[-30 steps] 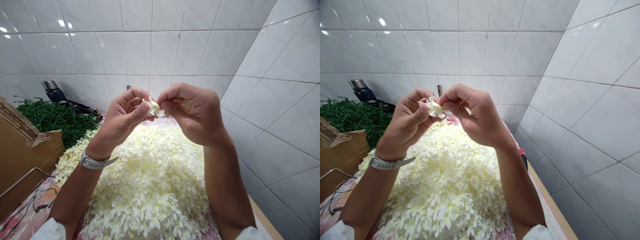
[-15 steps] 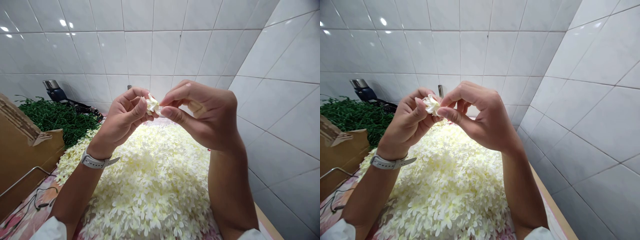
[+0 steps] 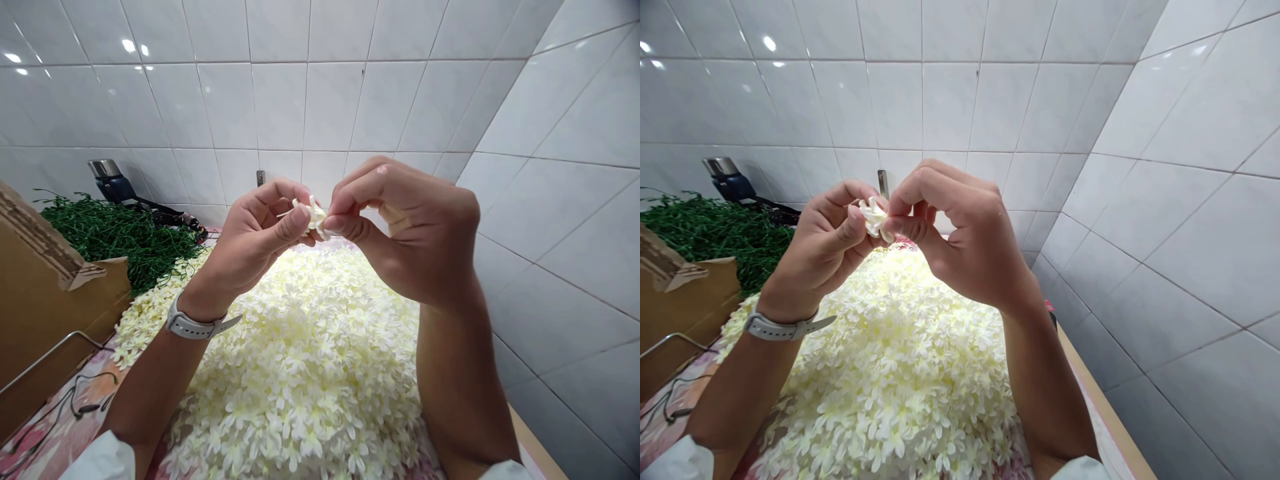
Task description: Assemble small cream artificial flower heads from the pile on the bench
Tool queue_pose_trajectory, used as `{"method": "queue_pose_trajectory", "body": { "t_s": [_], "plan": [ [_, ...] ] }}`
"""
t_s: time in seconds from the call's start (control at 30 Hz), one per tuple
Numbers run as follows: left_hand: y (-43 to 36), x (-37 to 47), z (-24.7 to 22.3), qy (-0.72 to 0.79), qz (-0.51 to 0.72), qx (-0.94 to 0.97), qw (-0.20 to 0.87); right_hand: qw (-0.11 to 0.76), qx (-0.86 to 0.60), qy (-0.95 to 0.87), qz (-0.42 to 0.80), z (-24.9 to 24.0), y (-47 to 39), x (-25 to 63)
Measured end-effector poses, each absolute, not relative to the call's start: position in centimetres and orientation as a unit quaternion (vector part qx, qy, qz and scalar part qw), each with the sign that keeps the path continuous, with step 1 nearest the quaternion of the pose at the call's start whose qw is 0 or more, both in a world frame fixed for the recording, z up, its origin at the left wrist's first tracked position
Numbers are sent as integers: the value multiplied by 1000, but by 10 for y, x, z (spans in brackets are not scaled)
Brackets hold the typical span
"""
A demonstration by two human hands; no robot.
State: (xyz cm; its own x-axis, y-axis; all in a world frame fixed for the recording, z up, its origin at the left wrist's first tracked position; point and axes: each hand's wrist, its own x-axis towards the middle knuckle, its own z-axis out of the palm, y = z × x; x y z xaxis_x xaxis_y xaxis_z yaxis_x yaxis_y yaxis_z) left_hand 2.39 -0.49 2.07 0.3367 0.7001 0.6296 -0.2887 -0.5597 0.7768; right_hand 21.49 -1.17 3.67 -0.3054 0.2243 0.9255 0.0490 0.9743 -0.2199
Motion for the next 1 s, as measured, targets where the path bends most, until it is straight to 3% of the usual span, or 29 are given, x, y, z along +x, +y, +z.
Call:
{"method": "queue_pose_trajectory", "body": {
  "t_s": [0.53,1.0],
  "plan": [
    [-22,36,21,148,572,656,470,618,-25,-783,67,32,-12,202],
    [-19,36,19,157,615,669,387,622,-46,-773,117,30,2,204]
  ]
}}
